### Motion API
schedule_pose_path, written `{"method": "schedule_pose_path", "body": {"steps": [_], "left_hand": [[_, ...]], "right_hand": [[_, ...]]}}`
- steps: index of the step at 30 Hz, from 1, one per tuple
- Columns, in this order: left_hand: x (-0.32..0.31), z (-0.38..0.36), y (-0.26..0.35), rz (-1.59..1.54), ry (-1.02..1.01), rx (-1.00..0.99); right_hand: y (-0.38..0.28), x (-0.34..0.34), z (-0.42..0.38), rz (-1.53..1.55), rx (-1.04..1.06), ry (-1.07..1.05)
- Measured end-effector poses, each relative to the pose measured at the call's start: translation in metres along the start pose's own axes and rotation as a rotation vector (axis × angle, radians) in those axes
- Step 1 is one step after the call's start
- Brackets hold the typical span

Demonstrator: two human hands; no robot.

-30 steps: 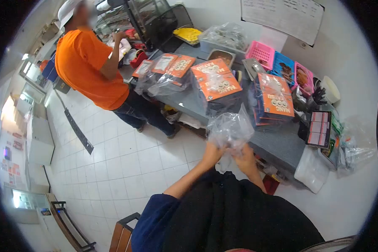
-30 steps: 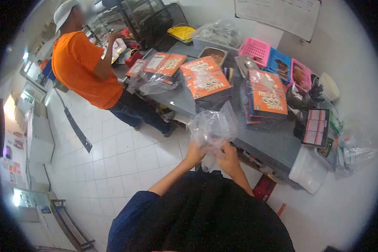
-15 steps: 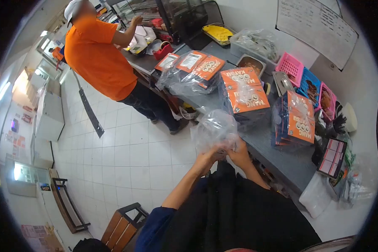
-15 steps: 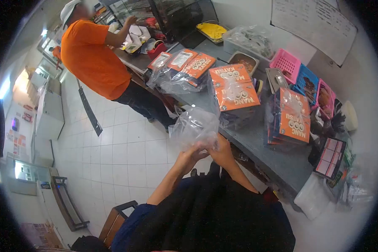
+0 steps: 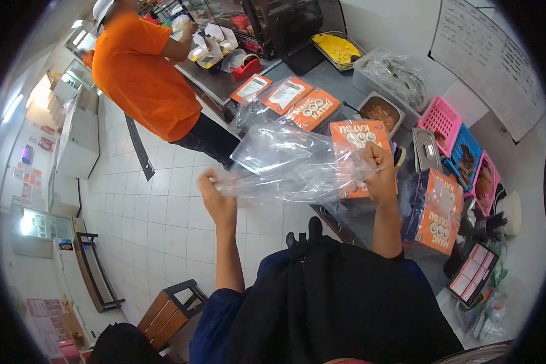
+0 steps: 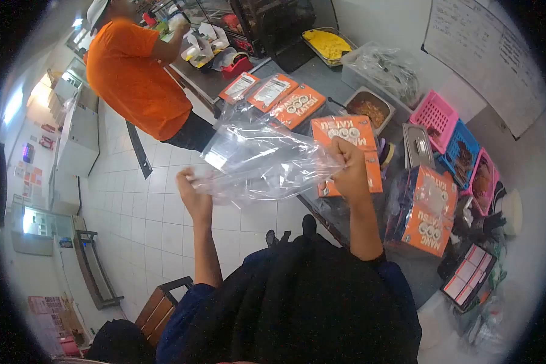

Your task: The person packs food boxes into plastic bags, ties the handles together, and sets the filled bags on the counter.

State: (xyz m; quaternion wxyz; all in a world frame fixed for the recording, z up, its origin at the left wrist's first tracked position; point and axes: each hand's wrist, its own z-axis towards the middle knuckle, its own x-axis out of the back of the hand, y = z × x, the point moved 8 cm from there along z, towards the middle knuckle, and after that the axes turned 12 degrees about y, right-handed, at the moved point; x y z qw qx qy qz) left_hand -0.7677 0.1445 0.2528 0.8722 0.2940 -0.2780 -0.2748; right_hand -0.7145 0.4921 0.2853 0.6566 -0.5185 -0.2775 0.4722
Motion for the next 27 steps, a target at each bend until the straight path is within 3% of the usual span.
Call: {"method": "schedule_pose_path", "body": {"steps": [1, 3, 5, 6, 7, 8, 9, 10, 11, 13, 14, 15, 16, 17, 18, 19, 21, 23, 24, 25, 27], "left_hand": [[0.003, 0.007, 0.04, 0.142, 0.177, -0.288], [-0.01, -0.002, 0.085, 0.15, 0.272, -0.602], [-0.026, -0.015, 0.099, -0.107, 0.11, -0.621], [-0.043, -0.009, 0.092, -0.08, -0.022, -0.541], [-0.055, 0.003, 0.07, -0.067, -0.148, -0.284], [-0.065, 0.012, 0.044, -0.056, -0.264, -0.026], [-0.077, 0.015, 0.023, -0.049, -0.373, 0.23], [-0.081, 0.013, 0.018, -0.129, -0.431, 0.531], [-0.09, 0.009, 0.011, -0.284, -0.455, 0.612], [-0.104, -0.007, -0.011, -0.585, -0.51, 0.773], [-0.104, -0.007, -0.02, -0.651, -0.464, 0.848], [-0.102, -0.007, -0.028, -0.715, -0.416, 0.926], [-0.099, -0.008, -0.037, -0.781, -0.365, 1.002], [-0.095, -0.009, -0.047, -0.853, -0.309, 1.076], [-0.078, 0.002, -0.063, -1.54, -0.248, 1.414], [-0.06, 0.009, -0.086, -1.33, -0.151, 1.428], [-0.052, 0.006, -0.08, -0.522, -0.419, 1.05], [-0.036, 0.013, -0.117, 0.027, -0.38, 0.484], [-0.031, 0.009, -0.131, 0.296, -0.358, 0.203], [-0.025, 0.015, -0.139, 0.402, -0.284, 0.235], [-0.02, 0.032, -0.152, 0.606, -0.143, 0.275]], "right_hand": [[0.004, -0.008, 0.01, -0.011, -0.068, -0.07], [0.016, -0.023, 0.03, -0.032, -0.208, -0.204], [0.001, -0.055, 0.036, -0.146, -0.136, -0.615], [-0.004, -0.067, 0.04, -0.247, -0.067, -0.783], [-0.002, -0.076, 0.043, -0.35, 0.01, -0.951], [-0.013, -0.073, 0.069, -0.421, 0.206, -0.823], [-0.016, -0.057, 0.094, -0.567, 0.096, -0.696], [-0.048, -0.061, 0.107, -0.536, 0.398, -0.553], [-0.074, -0.065, 0.108, -0.491, 0.693, -0.398], [-0.077, -0.103, 0.081, -0.064, 0.578, -0.739], [-0.057, -0.135, 0.062, -0.06, 0.438, -0.968], [-0.008, -0.164, 0.045, -0.285, 0.397, -1.17], [0.066, -0.18, 0.037, -0.491, 0.43, -1.219], [0.143, -0.183, 0.042, -0.83, 0.257, -1.33], [0.183, -0.176, 0.057, -1.024, 0.157, -1.39], [0.221, -0.166, 0.072, -1.226, 0.069, -1.459], [0.251, -0.165, 0.085, -1.266, -0.021, -1.603], [0.257, -0.173, 0.063, -1.193, -0.239, -1.791], [0.238, -0.187, 0.045, -1.03, -0.094, -1.864], [0.199, -0.206, 0.029, -0.86, 0.044, -1.921], [0.157, -0.241, 0.005, -0.411, 0.079, -1.905]]}}
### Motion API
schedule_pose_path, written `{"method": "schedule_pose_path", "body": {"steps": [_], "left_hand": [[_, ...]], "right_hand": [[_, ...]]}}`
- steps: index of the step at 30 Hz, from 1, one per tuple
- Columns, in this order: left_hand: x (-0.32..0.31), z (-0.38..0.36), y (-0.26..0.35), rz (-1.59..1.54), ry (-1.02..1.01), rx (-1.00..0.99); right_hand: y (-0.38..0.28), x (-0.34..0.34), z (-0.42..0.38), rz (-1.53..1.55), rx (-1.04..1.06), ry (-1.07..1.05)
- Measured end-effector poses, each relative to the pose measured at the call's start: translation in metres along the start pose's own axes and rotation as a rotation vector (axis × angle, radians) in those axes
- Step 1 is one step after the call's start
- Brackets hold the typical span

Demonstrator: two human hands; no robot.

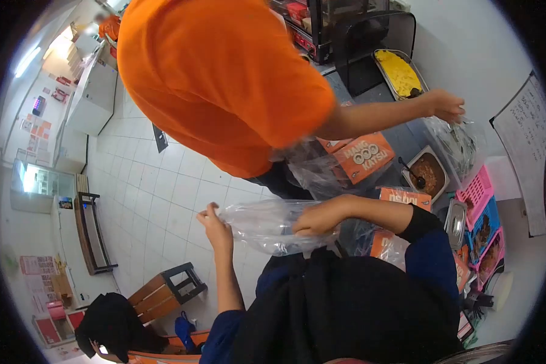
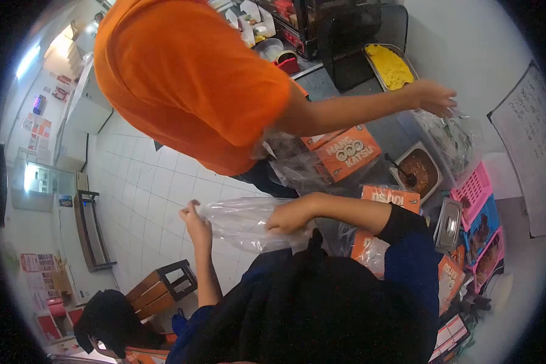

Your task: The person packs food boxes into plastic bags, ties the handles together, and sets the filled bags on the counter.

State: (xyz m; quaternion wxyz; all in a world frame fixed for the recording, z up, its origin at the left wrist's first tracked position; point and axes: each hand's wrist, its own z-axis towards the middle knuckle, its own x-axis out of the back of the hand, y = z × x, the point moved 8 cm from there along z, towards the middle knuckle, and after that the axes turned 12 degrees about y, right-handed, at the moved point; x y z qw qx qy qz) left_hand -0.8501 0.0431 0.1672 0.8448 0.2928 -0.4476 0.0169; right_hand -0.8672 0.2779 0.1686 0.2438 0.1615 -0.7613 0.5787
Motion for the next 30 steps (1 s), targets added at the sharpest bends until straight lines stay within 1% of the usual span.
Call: {"method": "schedule_pose_path", "body": {"steps": [3, 5, 6, 7, 9, 10, 12, 13, 16, 18, 20, 21, 23, 25, 27, 29, 30], "left_hand": [[-0.033, -0.005, 0.002, 0.038, -0.366, -0.231], [-0.056, -0.02, -0.004, 0.034, -0.587, -0.284], [-0.068, -0.028, -0.007, 0.034, -0.692, -0.309], [-0.074, -0.03, -0.004, -0.037, -0.692, -0.375], [-0.081, -0.033, 0.0, -0.167, -0.682, -0.49], [-0.083, -0.031, 0.002, -0.214, -0.671, -0.462], [-0.088, -0.029, 0.009, -0.306, -0.643, -0.398], [-0.092, -0.031, 0.006, -0.306, -0.686, -0.356], [-0.074, -0.03, 0.022, -0.195, -0.863, -0.359], [-0.079, -0.037, 0.003, -0.187, -0.81, -0.367], [-0.075, -0.039, -0.011, -0.171, -0.764, -0.347], [-0.073, -0.04, -0.02, -0.217, -0.72, -0.314], [-0.069, -0.041, -0.037, -0.308, -0.642, -0.244], [-0.062, -0.039, -0.053, -0.297, -0.608, -0.184], [-0.055, -0.036, -0.069, -0.271, -0.6, -0.109], [-0.05, -0.034, -0.086, -0.231, -0.619, -0.025], [-0.051, -0.033, -0.093, -0.229, -0.608, -0.018]], "right_hand": [[0.003, 0.052, 0.007, 0.42, -0.054, 0.259], [0.034, 0.108, -0.017, 0.097, -0.238, 0.89], [0.054, 0.115, -0.029, -0.066, -0.285, 1.076], [0.078, 0.118, -0.042, -0.234, -0.324, 1.258], [0.11, 0.123, -0.048, -0.526, -0.327, 1.336], [0.118, 0.132, -0.046, -0.672, -0.315, 1.369], [0.139, 0.162, -0.031, -0.519, -0.337, 1.381], [0.152, 0.178, -0.025, -0.442, -0.352, 1.382], [0.263, 0.211, -0.005, -0.69, -0.6, 1.079], [0.299, 0.238, 0.017, -0.808, -0.673, 0.883], [0.31, 0.258, 0.042, -0.953, -0.69, 0.663], [0.313, 0.265, 0.055, -1.033, -0.691, 0.549], [0.314, 0.265, 0.073, -1.184, -0.681, 0.281], [0.314, 0.259, 0.083, -1.283, -0.641, 0.084], [0.329, 0.249, 0.086, -1.334, -0.584, 0.014], [0.355, 0.234, 0.079, -1.362, -0.537, 0.025], [0.364, 0.232, 0.075, -1.334, -0.476, 0.047]]}}
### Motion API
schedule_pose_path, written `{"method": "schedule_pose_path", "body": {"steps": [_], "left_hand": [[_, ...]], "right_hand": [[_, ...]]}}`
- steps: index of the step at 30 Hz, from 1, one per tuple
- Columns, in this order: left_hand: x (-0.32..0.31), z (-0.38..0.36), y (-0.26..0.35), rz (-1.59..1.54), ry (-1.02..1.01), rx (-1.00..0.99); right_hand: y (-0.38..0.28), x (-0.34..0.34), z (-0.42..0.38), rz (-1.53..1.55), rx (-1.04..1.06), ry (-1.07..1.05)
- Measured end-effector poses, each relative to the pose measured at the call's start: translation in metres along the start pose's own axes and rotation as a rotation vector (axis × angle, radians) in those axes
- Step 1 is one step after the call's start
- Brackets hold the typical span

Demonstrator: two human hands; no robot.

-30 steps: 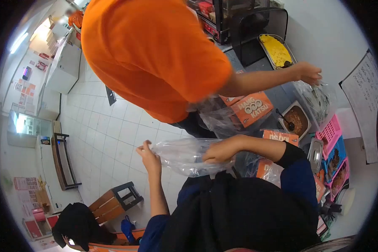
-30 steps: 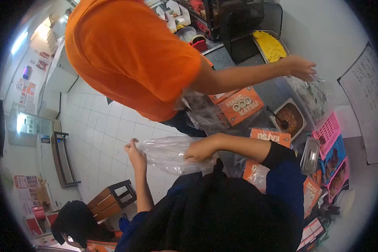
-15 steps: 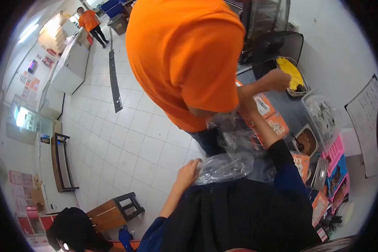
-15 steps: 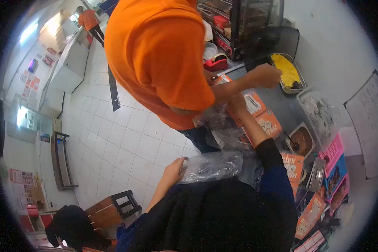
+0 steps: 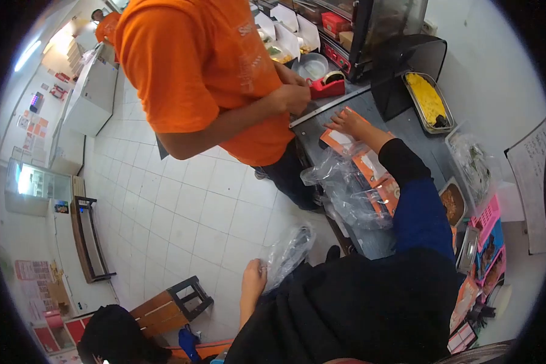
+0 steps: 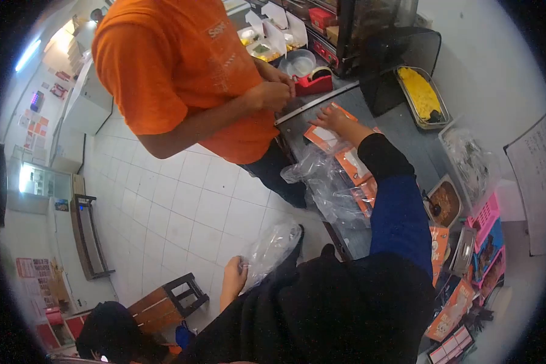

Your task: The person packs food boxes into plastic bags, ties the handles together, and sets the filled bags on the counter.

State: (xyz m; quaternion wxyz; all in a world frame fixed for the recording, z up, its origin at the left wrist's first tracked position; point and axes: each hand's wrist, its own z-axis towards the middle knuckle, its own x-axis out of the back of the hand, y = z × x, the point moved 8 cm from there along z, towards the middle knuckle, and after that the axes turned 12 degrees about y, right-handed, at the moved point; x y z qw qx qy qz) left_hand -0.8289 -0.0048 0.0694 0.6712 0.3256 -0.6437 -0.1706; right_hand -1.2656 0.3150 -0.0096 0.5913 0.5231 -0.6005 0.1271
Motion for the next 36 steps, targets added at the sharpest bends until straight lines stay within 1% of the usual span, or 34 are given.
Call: {"method": "schedule_pose_path", "body": {"steps": [2, 3, 5, 6, 7, 8, 9, 11, 13, 15, 16, 17, 19, 22, 23, 26, 27, 30, 31, 34, 36], "left_hand": [[-0.004, 0.0, -0.011, -0.007, 0.021, 0.011], [-0.005, 0.004, -0.009, -0.003, -0.025, 0.066], [-0.005, 0.012, 0.005, 0.008, -0.121, 0.172], [-0.009, 0.015, 0.0, 0.001, -0.096, 0.124], [-0.021, 0.019, -0.011, -0.006, -0.076, 0.069], [-0.023, 0.025, -0.009, -0.014, -0.061, 0.007], [-0.033, 0.028, -0.014, -0.064, -0.134, 0.064], [-0.047, 0.04, -0.002, -0.149, -0.288, 0.177], [-0.057, 0.046, 0.026, -0.347, -0.458, 0.255], [-0.076, 0.041, 0.044, -0.522, -0.636, 0.322], [-0.079, 0.039, 0.063, -0.524, -0.7, 0.282], [-0.076, 0.034, 0.09, -0.528, -0.76, 0.241], [-0.077, 0.014, 0.129, -0.505, -0.869, 0.157], [-0.073, -0.038, 0.194, -0.148, -0.991, -0.283], [-0.075, -0.064, 0.211, -0.061, -1.105, -0.383], [-0.079, -0.17, 0.274, -0.145, -1.366, -0.898], [-0.084, -0.205, 0.286, -0.007, -1.45, -0.915], [-0.121, -0.314, 0.308, -0.127, -1.617, -1.102], [-0.129, -0.346, 0.32, -0.119, -1.549, -1.259], [-0.139, -0.441, 0.349, -0.068, -1.578, -1.448], [-0.147, -0.493, 0.358, -0.039, -1.634, -1.468]], "right_hand": [[0.005, 0.022, -0.019, 0.076, 0.066, 0.082], [0.01, 0.048, -0.031, 0.127, -0.014, 0.021], [0.029, 0.087, -0.047, 0.089, -0.134, 0.146], [0.033, 0.096, -0.055, 0.073, -0.198, 0.202], [0.043, 0.094, -0.058, 0.037, -0.241, 0.214], [0.054, 0.096, -0.065, 0.0, -0.293, 0.222], [0.064, 0.106, -0.083, 0.07, -0.374, 0.354], [0.069, 0.134, -0.123, 0.103, -0.51, 0.378], [0.063, 0.172, -0.177, 0.142, -0.628, 0.429], [0.048, 0.204, -0.24, 0.256, -0.744, 0.371], [0.039, 0.218, -0.27, 0.309, -0.799, 0.346], [0.026, 0.237, -0.307, 0.281, -0.829, 0.448], [-0.002, 0.272, -0.382, 0.342, -0.93, 0.396], [-0.057, 0.338, -0.489, 0.367, -1.054, 0.337], [-0.081, 0.357, -0.521, 0.363, -1.091, 0.316], [-0.161, 0.404, -0.613, 0.26, -1.177, 0.37], [-0.189, 0.412, -0.642, 0.227, -1.199, 0.383], [-0.274, 0.43, -0.724, 0.26, -1.277, 0.412], [-0.298, 0.433, -0.749, 0.264, -1.294, 0.404], [-0.367, 0.448, -0.816, 0.33, -1.388, 0.388], [-0.408, 0.456, -0.853, 0.398, -1.412, 0.388]]}}
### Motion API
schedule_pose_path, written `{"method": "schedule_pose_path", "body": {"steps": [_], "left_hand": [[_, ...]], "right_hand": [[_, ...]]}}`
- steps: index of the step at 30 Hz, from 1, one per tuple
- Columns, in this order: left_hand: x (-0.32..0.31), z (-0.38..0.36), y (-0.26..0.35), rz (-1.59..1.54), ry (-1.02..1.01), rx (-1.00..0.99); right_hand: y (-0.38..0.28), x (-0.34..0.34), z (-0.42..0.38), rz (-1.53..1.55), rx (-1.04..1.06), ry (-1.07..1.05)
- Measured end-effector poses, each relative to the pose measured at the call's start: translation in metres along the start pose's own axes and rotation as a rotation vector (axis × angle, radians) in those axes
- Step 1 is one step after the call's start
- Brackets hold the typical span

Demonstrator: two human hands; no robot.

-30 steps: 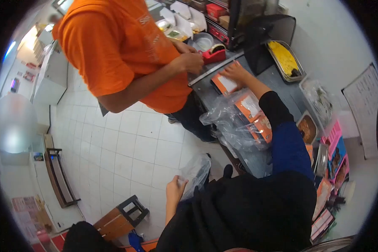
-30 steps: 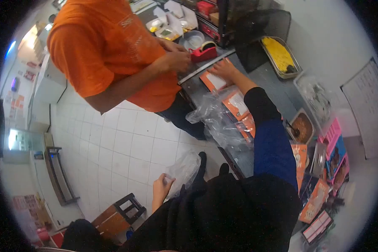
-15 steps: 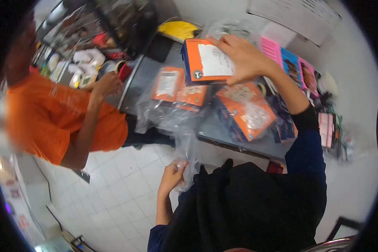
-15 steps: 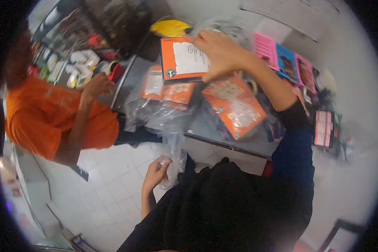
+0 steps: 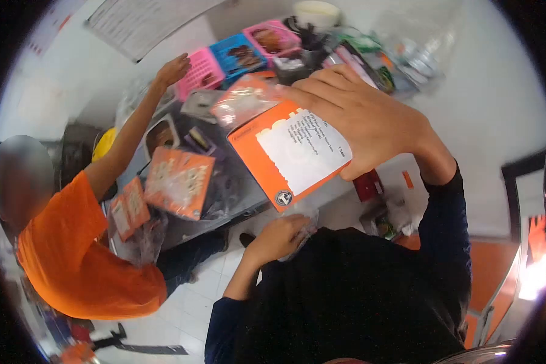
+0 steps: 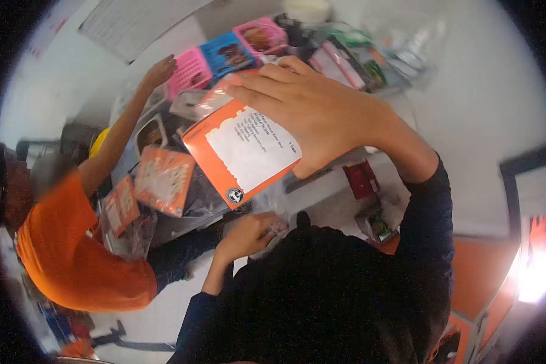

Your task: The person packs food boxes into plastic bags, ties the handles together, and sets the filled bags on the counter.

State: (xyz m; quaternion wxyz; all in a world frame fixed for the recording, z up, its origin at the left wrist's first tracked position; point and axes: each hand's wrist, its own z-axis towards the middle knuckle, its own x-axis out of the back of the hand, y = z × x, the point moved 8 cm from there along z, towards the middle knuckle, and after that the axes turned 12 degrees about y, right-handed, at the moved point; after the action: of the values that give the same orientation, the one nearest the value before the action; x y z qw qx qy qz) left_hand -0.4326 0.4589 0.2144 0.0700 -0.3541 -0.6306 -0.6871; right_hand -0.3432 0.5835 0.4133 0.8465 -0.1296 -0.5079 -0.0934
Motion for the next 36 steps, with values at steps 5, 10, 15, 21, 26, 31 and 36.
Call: {"method": "schedule_pose_path", "body": {"steps": [5, 10, 15, 21, 26, 31, 36], "left_hand": [[-0.097, 0.065, -0.003, 0.016, 0.269, -0.126], [-0.085, 0.1, -0.084, -0.103, 0.63, -0.115], [-0.086, 0.124, -0.128, -0.257, 0.705, 0.051], [-0.069, 0.135, -0.167, -0.488, 0.786, 0.182], [-0.049, 0.148, -0.198, -0.661, 0.894, 0.258], [-0.049, 0.149, -0.222, -0.843, 0.952, 0.286], [-0.053, 0.148, -0.192, -1.083, 0.815, 0.407]], "right_hand": [[0.01, 0.035, -0.131, 0.039, -0.025, 0.032], [-0.02, 0.019, -0.097, -0.009, -0.077, -0.02], [-0.033, 0.017, -0.087, -0.015, -0.079, -0.051], [-0.042, 0.016, -0.088, 0.003, -0.094, -0.046], [-0.015, 0.001, -0.055, 0.028, -0.052, -0.026], [0.047, -0.046, -0.076, 0.132, -0.354, 0.112], [0.132, -0.197, -0.14, 0.448, -0.689, 0.46]]}}
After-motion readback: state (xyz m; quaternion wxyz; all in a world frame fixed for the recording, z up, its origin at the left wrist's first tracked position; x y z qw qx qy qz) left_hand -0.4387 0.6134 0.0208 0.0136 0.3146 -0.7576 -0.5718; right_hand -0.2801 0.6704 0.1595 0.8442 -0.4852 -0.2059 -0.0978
